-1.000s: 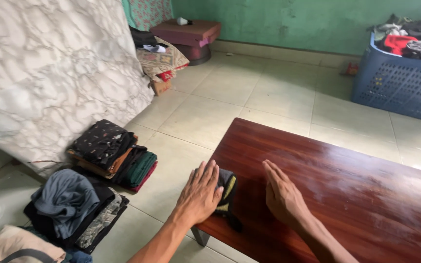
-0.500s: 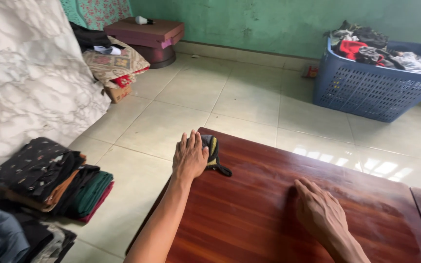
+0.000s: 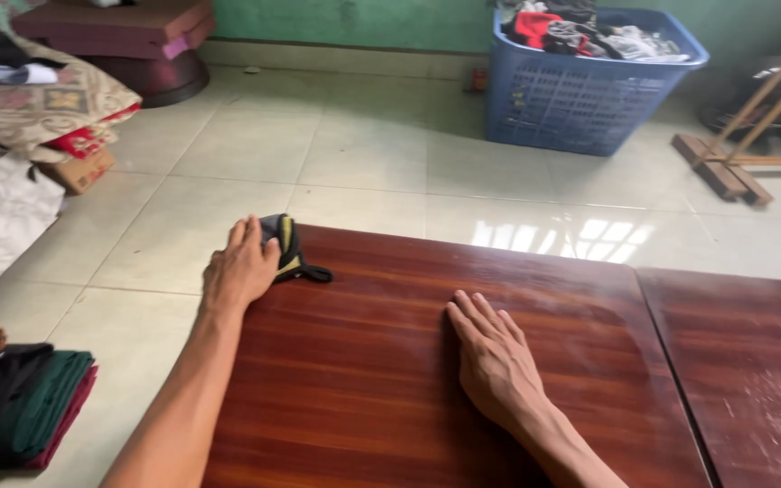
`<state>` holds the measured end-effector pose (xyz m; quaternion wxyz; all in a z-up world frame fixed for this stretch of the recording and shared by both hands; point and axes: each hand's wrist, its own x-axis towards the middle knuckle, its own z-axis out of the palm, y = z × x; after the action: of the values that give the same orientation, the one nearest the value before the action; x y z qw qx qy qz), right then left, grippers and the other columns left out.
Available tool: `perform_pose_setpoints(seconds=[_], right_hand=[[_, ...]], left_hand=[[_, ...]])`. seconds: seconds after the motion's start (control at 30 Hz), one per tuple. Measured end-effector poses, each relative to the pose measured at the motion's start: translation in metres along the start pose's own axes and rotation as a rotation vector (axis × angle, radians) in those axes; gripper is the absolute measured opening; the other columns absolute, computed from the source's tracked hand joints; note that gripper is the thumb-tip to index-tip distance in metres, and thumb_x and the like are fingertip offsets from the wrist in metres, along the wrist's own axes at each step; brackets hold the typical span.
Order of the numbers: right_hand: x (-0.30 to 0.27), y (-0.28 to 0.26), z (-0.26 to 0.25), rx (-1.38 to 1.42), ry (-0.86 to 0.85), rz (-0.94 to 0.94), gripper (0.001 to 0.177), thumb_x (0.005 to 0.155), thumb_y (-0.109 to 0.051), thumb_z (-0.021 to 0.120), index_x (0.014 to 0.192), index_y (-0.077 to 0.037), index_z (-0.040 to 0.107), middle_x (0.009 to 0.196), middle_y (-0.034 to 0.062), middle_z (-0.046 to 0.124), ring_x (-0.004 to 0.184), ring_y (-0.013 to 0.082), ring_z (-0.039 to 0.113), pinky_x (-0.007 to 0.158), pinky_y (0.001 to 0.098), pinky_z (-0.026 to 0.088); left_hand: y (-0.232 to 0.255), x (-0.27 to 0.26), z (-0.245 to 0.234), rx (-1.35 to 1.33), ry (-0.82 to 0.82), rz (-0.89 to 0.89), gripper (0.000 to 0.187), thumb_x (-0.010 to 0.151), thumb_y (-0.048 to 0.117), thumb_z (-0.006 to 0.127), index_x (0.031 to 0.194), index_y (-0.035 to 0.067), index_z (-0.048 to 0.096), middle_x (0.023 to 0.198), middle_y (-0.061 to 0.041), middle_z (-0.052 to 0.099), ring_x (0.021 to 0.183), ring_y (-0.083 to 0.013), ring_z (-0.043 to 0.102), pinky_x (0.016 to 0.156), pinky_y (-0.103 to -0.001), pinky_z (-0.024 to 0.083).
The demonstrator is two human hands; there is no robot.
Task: The person wipes a wooden table surface with a cloth. They spray cleaner onto the table and continue wiping the surface with the cloth in a repetitive motion.
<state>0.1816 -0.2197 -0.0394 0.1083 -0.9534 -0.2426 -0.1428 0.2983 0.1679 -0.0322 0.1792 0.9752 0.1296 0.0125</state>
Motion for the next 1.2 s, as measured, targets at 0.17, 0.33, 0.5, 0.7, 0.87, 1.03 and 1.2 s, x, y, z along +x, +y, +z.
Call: perform_pose_setpoints(seconds=[0.17, 0.33, 0.5, 0.7, 0.87, 1.03, 1.2], right_hand=[[-0.006, -0.003, -0.002, 0.015, -0.004, -0.006, 0.054, 0.095, -0.011, 0.04, 0.148, -0.006, 0.047, 0.161, 0.0109, 0.04, 0.151, 0.0286, 0.031, 0.121, 0.0481, 0.023], [-0.01, -0.003, -0.007, 0.032, -0.004, -0.005, 0.053, 0.096, -0.012, 0.042, 0.148, -0.006, 0.048, 0.16, 0.0112, 0.042, 0.15, 0.0309, 0.032, 0.12, 0.0502, 0.025], [-0.012, 0.031, 0.007, 0.098, 0.012, -0.053, 0.052, 0.1, -0.011, 0.039, 0.152, -0.006, 0.042, 0.163, 0.012, 0.035, 0.15, 0.0311, 0.031, 0.123, 0.0476, 0.024], [-0.032, 0.084, -0.039, 0.03, 0.106, 0.07, 0.05, 0.1, -0.007, 0.038, 0.149, -0.003, 0.045, 0.16, 0.0152, 0.04, 0.145, 0.034, 0.04, 0.121, 0.0448, 0.03], [-0.055, 0.116, -0.047, 0.008, -0.042, 0.29, 0.051, 0.098, -0.018, 0.039, 0.147, -0.007, 0.048, 0.158, 0.0114, 0.044, 0.146, 0.0359, 0.04, 0.118, 0.0506, 0.036], [-0.071, 0.13, -0.043, -0.045, -0.066, 0.236, 0.066, 0.081, -0.005, 0.051, 0.147, -0.007, 0.047, 0.16, 0.0082, 0.042, 0.15, 0.0306, 0.035, 0.12, 0.0464, 0.033], [-0.076, 0.128, -0.049, -0.044, -0.087, 0.32, 0.064, 0.085, -0.02, 0.051, 0.149, -0.024, 0.053, 0.158, 0.0003, 0.049, 0.147, 0.0293, 0.044, 0.112, 0.0541, 0.046]], left_hand=[[-0.001, -0.024, -0.009, 0.052, 0.054, -0.048, 0.069, 0.101, 0.046, 0.033, 0.161, 0.014, 0.024, 0.167, -0.002, 0.028, 0.109, -0.0503, 0.064, 0.093, -0.058, 0.054], [-0.002, -0.031, -0.007, 0.072, 0.072, -0.032, 0.069, 0.101, 0.048, 0.031, 0.161, 0.016, 0.024, 0.168, -0.001, 0.025, 0.112, -0.0468, 0.063, 0.089, -0.055, 0.058], [-0.005, -0.014, 0.016, 0.108, 0.108, 0.031, 0.07, 0.099, 0.051, 0.031, 0.16, 0.017, 0.028, 0.168, -0.001, 0.025, 0.128, -0.048, 0.048, 0.111, -0.065, 0.037], [0.039, -0.005, 0.043, 0.179, 0.116, 0.172, 0.072, 0.098, 0.05, 0.019, 0.161, 0.017, 0.016, 0.168, -0.004, 0.018, 0.15, -0.0567, 0.006, 0.122, -0.068, 0.008], [0.119, -0.038, 0.059, 0.104, 0.067, 0.298, 0.068, 0.098, 0.042, 0.026, 0.161, 0.018, 0.018, 0.17, -0.001, 0.013, 0.151, -0.0517, 0.004, 0.12, -0.068, 0.013], [0.169, -0.073, 0.081, 0.05, 0.11, 0.45, 0.067, 0.098, 0.041, 0.033, 0.16, 0.017, 0.024, 0.168, -0.003, 0.02, 0.15, -0.0509, 0.008, 0.12, -0.068, 0.015], [0.2, -0.121, 0.101, 0.057, 0.355, 0.673, 0.065, 0.091, 0.037, 0.045, 0.15, 0.009, 0.05, 0.155, -0.012, 0.048, 0.14, -0.0559, 0.035, 0.112, -0.062, 0.038]])
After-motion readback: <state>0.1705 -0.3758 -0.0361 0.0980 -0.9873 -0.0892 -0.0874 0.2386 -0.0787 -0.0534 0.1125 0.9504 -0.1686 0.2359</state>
